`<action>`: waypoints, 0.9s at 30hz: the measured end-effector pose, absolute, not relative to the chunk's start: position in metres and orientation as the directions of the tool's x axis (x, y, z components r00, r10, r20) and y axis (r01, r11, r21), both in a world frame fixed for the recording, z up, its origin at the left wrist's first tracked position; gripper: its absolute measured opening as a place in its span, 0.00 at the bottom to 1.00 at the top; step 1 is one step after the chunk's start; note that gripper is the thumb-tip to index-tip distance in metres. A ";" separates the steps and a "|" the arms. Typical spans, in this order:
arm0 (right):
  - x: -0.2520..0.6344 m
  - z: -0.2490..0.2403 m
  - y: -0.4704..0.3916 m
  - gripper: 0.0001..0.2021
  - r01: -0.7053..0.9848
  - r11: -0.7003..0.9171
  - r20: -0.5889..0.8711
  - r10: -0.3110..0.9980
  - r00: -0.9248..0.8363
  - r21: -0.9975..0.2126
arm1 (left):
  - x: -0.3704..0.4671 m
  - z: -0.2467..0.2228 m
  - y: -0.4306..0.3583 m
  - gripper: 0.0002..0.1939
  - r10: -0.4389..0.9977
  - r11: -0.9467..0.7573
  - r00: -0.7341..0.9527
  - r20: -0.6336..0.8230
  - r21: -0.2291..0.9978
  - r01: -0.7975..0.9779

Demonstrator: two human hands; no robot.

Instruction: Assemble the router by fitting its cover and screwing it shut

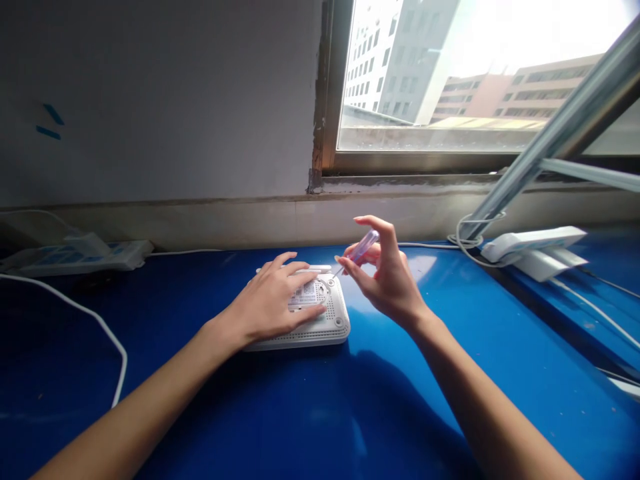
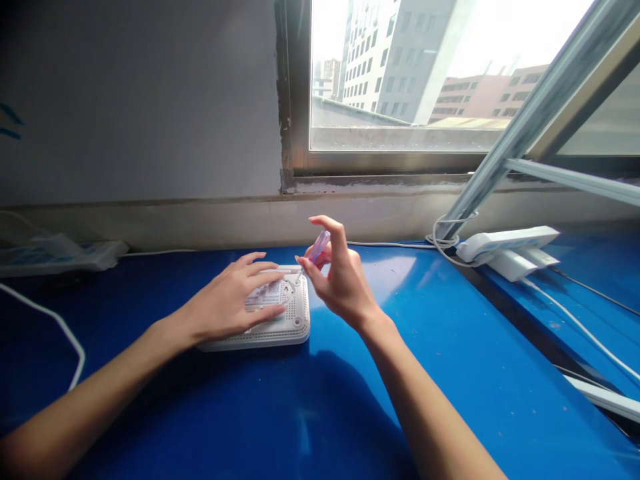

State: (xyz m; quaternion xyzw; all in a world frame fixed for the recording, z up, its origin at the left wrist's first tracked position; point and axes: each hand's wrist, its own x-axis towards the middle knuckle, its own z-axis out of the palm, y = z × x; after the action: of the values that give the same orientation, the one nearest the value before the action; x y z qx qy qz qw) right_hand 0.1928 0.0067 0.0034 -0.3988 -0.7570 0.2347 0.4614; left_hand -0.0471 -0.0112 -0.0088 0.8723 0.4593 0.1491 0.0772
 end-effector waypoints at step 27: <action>0.165 0.051 0.023 0.34 0.626 0.703 0.239 0.708 -0.665 -0.339 | -0.067 -0.021 -0.007 0.38 0.794 -0.595 0.596 0.122 0.359 0.719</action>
State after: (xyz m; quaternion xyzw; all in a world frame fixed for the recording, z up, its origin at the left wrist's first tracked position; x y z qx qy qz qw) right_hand 0.1648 0.0233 0.0513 -0.3683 -0.9052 0.1143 0.1788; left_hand -0.0669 -0.0073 -0.0207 0.8826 0.4285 0.1359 0.1375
